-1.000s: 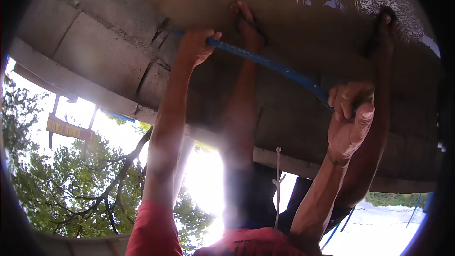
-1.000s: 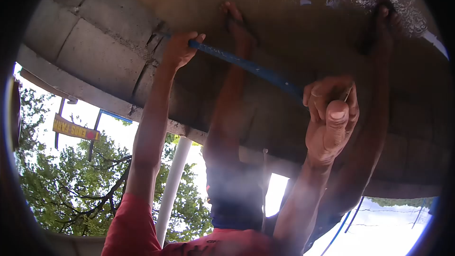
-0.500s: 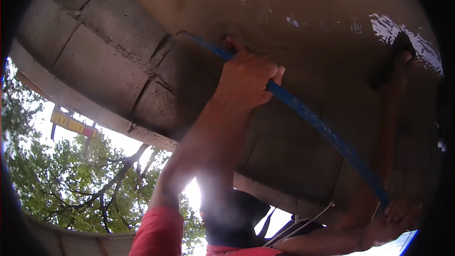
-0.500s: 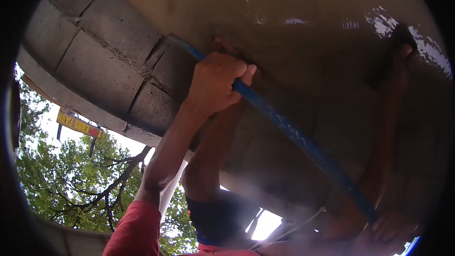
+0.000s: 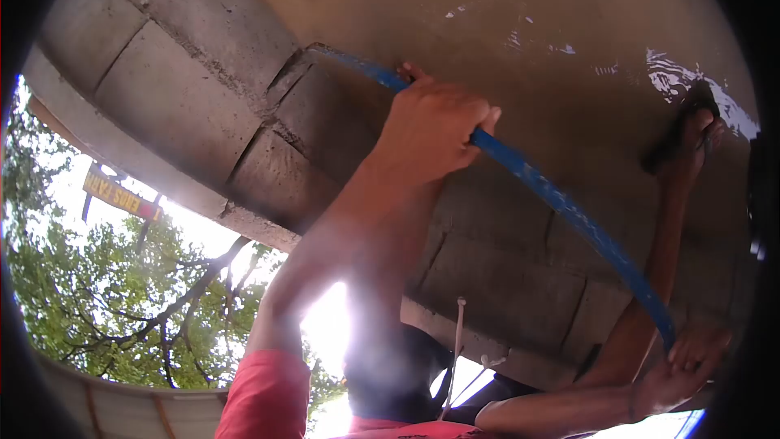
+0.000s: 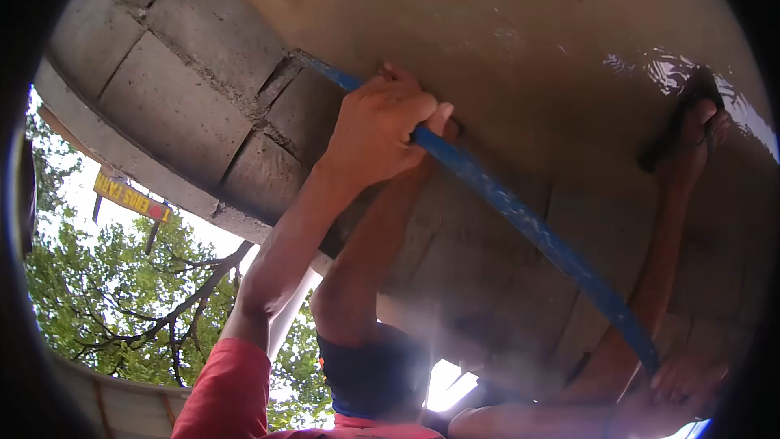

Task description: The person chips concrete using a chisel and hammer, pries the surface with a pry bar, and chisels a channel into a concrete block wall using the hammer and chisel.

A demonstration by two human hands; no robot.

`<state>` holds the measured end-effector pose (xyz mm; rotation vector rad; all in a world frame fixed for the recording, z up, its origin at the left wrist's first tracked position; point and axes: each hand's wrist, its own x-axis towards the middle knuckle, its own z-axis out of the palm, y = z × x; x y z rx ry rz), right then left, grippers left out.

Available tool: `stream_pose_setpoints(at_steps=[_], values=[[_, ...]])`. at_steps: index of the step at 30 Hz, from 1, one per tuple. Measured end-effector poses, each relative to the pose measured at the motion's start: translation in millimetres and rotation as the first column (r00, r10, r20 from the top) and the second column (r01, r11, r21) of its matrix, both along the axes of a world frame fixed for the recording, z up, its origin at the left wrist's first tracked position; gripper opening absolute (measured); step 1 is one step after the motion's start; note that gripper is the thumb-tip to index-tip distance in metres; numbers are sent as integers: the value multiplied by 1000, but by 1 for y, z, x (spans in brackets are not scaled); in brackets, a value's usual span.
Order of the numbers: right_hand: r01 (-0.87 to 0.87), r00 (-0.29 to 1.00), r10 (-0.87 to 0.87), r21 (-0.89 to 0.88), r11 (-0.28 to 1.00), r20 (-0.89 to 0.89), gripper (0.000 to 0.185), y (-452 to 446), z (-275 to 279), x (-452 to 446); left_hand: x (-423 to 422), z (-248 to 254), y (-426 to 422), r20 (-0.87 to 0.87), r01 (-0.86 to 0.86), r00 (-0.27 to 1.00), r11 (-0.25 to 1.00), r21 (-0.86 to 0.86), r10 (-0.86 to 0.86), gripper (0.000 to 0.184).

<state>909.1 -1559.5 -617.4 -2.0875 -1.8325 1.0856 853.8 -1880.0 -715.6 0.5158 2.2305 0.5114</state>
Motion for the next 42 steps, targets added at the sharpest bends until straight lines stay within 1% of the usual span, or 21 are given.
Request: stream_pose_setpoints(at_steps=[1,3,4,6,9,11,12,16,17,18,20,25,26,28,30,34,36,37,38,39,42], values=[[-276,959,258,-188,943,-114,39,-28,-16,26,2,-13,-35,-56,1,998,999,-34,-3,16],[-317,937,134,-619,719,-324,36,-107,-48,33,-1,-47,-148,202,-3,977,961,-275,61,18],[-321,934,114,-653,685,-339,34,-103,-49,49,7,-44,-155,212,64,977,966,-252,-9,25],[-386,913,164,-657,648,-374,34,-103,-45,66,6,-54,-141,189,134,977,967,-215,-94,33],[-192,947,-52,-691,697,-316,38,-73,-32,65,15,-21,-112,179,132,980,958,-255,-88,33],[-42,999,26,-478,877,-39,41,-15,-28,64,23,-5,-57,152,168,979,966,-198,-139,20],[-38,997,3,-438,898,-79,41,16,-25,73,27,1,-36,142,171,979,973,-156,-149,8],[-152,983,102,-368,917,-153,41,55,-5,66,18,-7,-7,180,100,980,989,-107,-80,9],[-214,977,206,-196,957,-60,40,32,-17,62,14,-13,-26,163,92,984,989,-113,-73,10],[-236,967,188,-335,912,-171,39,-15,-30,58,11,-18,-51,153,80,986,990,-120,-61,12],[-283,940,93,-595,752,-329,37,-110,-57,49,-4,-39,-156,264,119,964,938,-326,-30,15],[-305,943,86,-735,606,-320,30,-97,-29,85,13,-28,-153,263,198,960,891,-408,-93,18],[-314,944,109,-747,586,-312,29,-83,-25,82,14,-15,-135,257,201,961,904,-376,-107,16],[-434,887,232,-549,714,-399,32,-22,-27,104,11,-1,-85,243,185,963,946,-265,-120,11],[-294,937,221,-270,917,-270,22,38,-6,104,20,8,-36,236,107,970,980,-169,-65,8],[-346,928,286,-267,899,-239,22,11,-13,87,13,-8,-43,226,76,973,988,-136,-43,8],[-412,906,336,-345,844,-259,23,-78,-43,72,6,-36,-148,272,15,960,962,-272,62,13],[-412,906,318,-409,814,-278,24,-103,-50,72,-5,-40,-166,286,152,956,936,-318,-58,15],[-398,911,270,-488,777,-313,25,-112,-54,80,0,-44,-165,302,260,941,897,-358,-153,18],[-194,958,-25,-711,676,-285,30,-109,-54,87,7,-46,-165,295,264,941,904,-337,-165,19],[-426,851,-25,-717,552,-525,40,-57,-41,109,16,-19,-152,284,251,943,931,-266,-173,27]])
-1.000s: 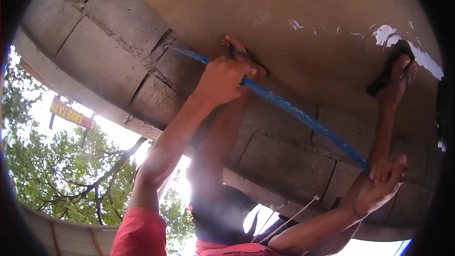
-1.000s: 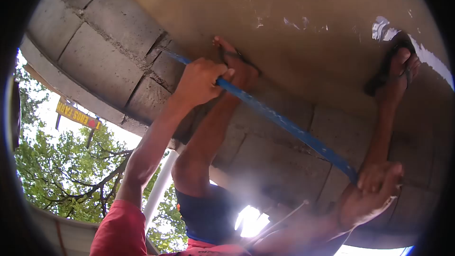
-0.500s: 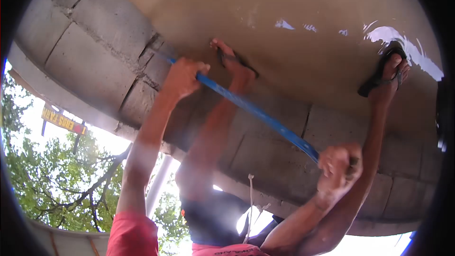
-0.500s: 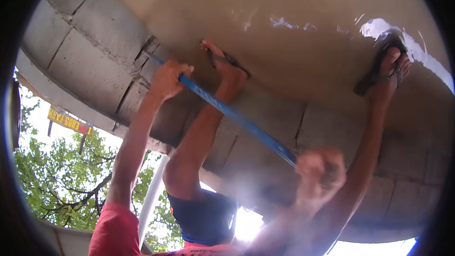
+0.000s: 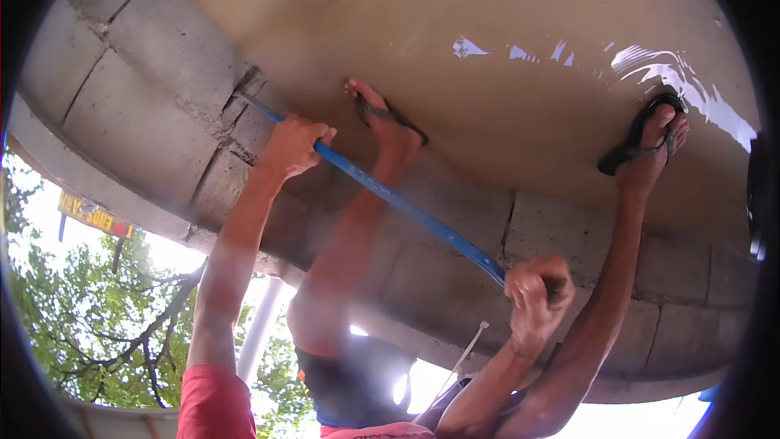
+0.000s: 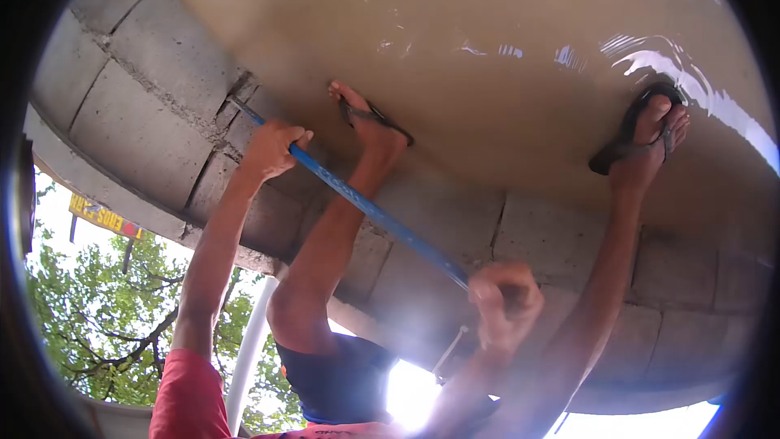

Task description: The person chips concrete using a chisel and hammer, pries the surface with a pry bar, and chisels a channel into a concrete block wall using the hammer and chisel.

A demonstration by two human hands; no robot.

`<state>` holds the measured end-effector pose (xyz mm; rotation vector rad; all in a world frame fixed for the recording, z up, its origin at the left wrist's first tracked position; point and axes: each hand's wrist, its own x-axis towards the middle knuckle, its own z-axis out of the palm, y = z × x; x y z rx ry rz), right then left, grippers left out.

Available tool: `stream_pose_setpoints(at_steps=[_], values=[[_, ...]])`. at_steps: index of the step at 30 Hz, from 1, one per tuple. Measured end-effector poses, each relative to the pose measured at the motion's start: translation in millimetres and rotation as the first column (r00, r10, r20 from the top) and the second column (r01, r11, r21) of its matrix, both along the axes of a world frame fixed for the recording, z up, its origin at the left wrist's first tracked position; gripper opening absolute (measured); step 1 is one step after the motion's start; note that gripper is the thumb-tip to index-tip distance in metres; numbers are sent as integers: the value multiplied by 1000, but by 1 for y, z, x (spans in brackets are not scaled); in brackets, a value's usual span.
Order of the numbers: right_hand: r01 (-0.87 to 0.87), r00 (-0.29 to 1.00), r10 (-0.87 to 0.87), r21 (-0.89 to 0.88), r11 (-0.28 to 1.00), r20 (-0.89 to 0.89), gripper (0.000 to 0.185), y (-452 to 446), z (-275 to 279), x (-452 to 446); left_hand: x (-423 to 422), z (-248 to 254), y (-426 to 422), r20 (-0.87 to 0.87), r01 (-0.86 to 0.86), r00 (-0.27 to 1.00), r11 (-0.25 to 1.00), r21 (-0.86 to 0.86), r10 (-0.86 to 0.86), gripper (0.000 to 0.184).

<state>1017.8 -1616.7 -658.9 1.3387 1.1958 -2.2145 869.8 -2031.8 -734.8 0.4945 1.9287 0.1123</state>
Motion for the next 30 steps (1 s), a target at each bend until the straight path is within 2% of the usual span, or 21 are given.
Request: stream_pose_setpoints(at_steps=[1,4,6,9,11,12,13,16,18,20,22,24,25,27,29,30], values=[[-17,995,13,-42,999,-101,44,25,3,10,3,9,26,0,-40,999,996,74,40,32],[219,901,-304,-280,935,-310,56,95,24,6,0,23,99,-28,-90,995,981,169,96,32],[126,956,-138,-61,990,-259,58,105,30,-17,-2,17,119,-40,-114,991,972,206,125,31],[112,994,-110,276,955,-22,58,45,26,-41,-18,-12,90,-110,-119,982,954,276,155,32],[-130,984,82,320,939,158,60,-49,6,-67,-36,-39,15,45,-268,961,960,-83,272,33],[-26,986,-18,257,966,165,61,-53,-5,-62,-30,-49,-5,59,-148,986,985,-92,154,33],[82,979,-117,201,976,169,63,-48,-10,-57,-26,-56,-4,65,-30,997,995,-91,36,33],[64,998,-61,118,991,-30,62,-33,2,-54,-20,-42,14,23,-31,999,998,-47,32,33],[-53,998,49,152,987,26,56,9,32,-49,-16,-19,39,12,-53,999,996,71,52,34],[-133,972,27,456,880,233,47,43,55,-48,-19,-5,82,-26,-66,997,982,174,72,33],[21,972,-147,559,829,182,38,69,67,-42,-26,7,113,-63,-74,994,969,236,91,33],[27,978,-106,396,918,180,36,48,58,-36,-31,4,94,-98,-85,989,970,230,110,33],[30,981,-86,302,953,173,36,26,46,-30,-36,2,78,-120,-89,986,971,221,118,33],[-120,988,155,583,804,-10,37,-61,7,-50,-27,-30,-29,49,-350,937,932,99,347,33],[-92,961,28,221,971,277,26,-50,21,-60,-24,-29,-25,18,-192,981,978,-87,194,33],[-113,971,51,256,960,235,25,-47,33,-54,-26,-25,-21,16,-93,995,981,-170,97,33]])
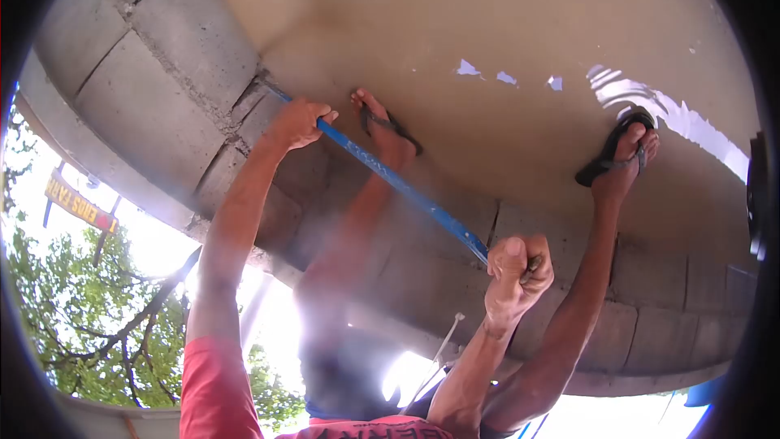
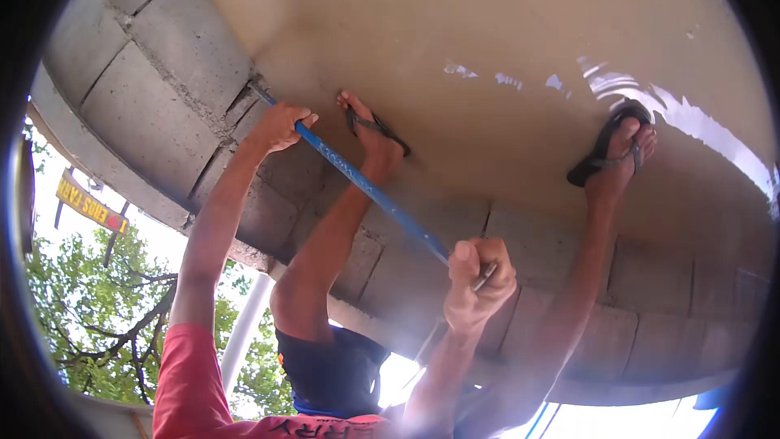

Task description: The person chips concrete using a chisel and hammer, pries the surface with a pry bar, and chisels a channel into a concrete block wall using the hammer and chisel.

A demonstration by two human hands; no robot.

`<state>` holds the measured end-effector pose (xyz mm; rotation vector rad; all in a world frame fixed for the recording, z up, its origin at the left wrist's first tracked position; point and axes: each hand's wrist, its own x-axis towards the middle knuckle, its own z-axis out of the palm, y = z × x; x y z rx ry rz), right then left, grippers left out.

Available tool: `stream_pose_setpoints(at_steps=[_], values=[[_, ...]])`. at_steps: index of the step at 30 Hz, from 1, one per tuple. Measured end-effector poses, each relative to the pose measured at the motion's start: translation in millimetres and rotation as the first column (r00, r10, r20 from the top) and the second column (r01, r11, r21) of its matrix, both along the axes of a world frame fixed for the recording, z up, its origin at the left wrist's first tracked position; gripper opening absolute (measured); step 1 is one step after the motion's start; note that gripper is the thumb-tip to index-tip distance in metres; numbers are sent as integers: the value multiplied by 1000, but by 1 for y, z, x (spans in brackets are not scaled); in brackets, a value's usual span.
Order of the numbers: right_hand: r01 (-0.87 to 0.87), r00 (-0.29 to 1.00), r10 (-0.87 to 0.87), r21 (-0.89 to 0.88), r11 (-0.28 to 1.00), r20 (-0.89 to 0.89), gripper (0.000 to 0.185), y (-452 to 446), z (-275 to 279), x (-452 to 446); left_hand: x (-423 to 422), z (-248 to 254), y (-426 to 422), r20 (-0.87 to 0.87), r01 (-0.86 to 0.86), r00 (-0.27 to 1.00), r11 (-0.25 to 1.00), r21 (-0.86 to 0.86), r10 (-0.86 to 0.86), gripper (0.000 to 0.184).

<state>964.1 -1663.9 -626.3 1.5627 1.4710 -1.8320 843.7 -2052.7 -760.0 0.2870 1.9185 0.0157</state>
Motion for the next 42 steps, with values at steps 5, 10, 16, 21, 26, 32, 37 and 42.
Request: stream_pose_setpoints(at_steps=[5,10,16,21,26,32,37,42], values=[[117,964,-124,-43,992,-234,23,39,36,-8,-12,30,39,-142,44,990,976,211,-14,33],[65,923,-155,-252,966,-352,29,79,110,-19,-42,62,102,-248,23,964,902,431,93,31],[-223,812,291,193,956,-506,34,90,265,-63,-134,176,182,-224,78,972,807,585,69,29],[-359,829,467,347,866,-308,31,69,340,-84,-269,467,220,-361,-6,701,511,859,615,45],[-80,916,242,443,893,-321,38,62,383,-92,-287,776,171,37,219,614,-215,952,789,68],[244,892,69,606,757,-446,44,117,475,-74,-187,1011,144,-190,605,635,-330,725,748,74],[409,849,-38,609,680,-527,42,156,511,-33,-110,1079,133,-247,700,544,-272,660,802,69],[529,778,-178,476,703,-602,38,152,516,-12,-83,1111,114,-313,756,487,-214,619,816,65]])
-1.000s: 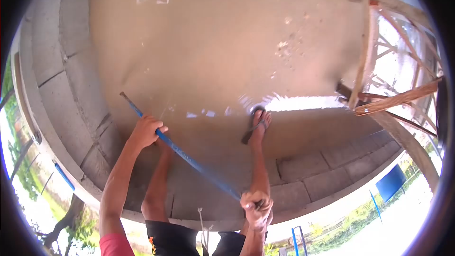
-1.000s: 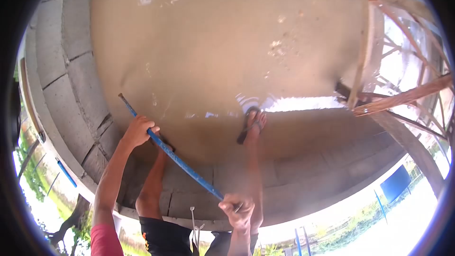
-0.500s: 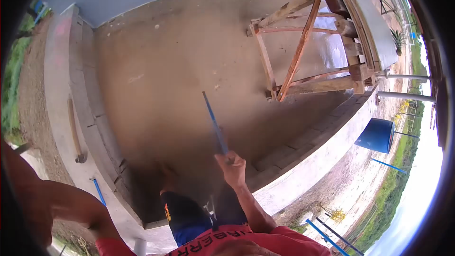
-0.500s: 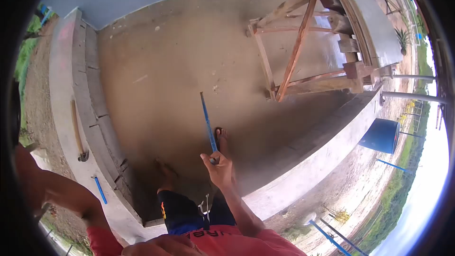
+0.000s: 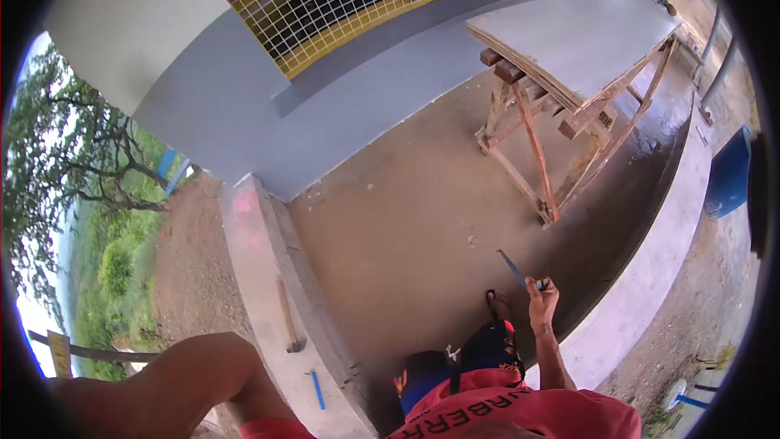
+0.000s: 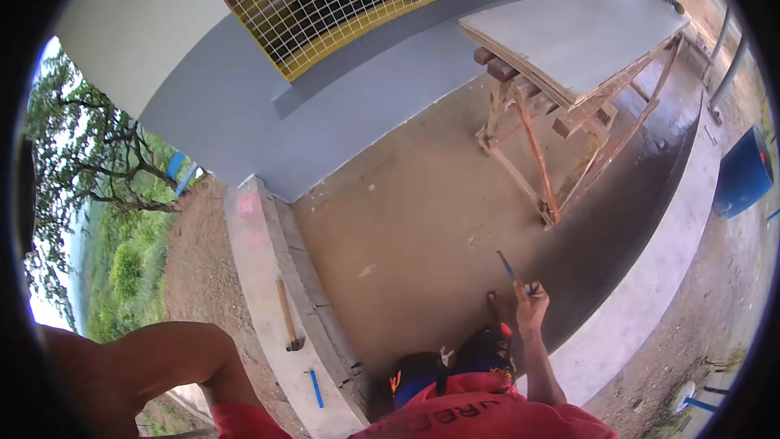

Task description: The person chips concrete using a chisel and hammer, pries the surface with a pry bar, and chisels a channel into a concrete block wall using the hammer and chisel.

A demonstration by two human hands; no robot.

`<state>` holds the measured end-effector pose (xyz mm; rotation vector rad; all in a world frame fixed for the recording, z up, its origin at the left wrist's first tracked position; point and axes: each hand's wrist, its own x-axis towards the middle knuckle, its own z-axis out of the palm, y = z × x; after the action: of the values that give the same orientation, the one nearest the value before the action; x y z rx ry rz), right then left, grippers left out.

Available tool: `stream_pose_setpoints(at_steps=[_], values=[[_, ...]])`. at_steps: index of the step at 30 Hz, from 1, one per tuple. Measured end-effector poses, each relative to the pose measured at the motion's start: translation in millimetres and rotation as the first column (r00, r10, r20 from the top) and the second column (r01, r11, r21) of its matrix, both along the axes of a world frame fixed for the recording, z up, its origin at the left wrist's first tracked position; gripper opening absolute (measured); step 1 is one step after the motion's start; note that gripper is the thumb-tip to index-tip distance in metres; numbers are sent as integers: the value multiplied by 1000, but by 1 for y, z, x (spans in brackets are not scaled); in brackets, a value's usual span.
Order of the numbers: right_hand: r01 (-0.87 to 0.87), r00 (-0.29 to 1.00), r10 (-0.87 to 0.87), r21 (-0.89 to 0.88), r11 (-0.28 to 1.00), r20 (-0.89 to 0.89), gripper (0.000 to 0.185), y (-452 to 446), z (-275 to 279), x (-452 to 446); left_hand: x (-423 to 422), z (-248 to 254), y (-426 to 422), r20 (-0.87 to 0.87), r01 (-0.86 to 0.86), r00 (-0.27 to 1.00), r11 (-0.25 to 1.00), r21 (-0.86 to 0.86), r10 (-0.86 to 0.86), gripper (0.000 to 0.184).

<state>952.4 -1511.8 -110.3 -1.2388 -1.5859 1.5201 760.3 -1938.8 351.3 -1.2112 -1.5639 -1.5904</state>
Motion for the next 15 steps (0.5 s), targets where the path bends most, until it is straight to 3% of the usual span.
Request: stream_pose_setpoints(at_steps=[4,7,9,12,15], values=[[9,1000,-9,-10,1000,-25,34,-7,-23,4,17,-4,-6,-12,-23,1000,1000,-4,23,62],[-8,1000,9,106,994,-8,33,-2,-28,-5,28,-25,-12,-11,-52,999,998,26,52,60],[-49,999,49,-43,998,19,34,-9,-19,-6,33,-25,-11,8,-86,996,996,13,86,58],[-90,996,85,-126,988,-42,36,-25,26,-22,42,-22,-13,-13,-119,993,993,-13,118,56],[-190,979,187,27,981,80,30,-20,-1,-24,43,-27,-14,-15,-133,991,991,-18,133,53]])
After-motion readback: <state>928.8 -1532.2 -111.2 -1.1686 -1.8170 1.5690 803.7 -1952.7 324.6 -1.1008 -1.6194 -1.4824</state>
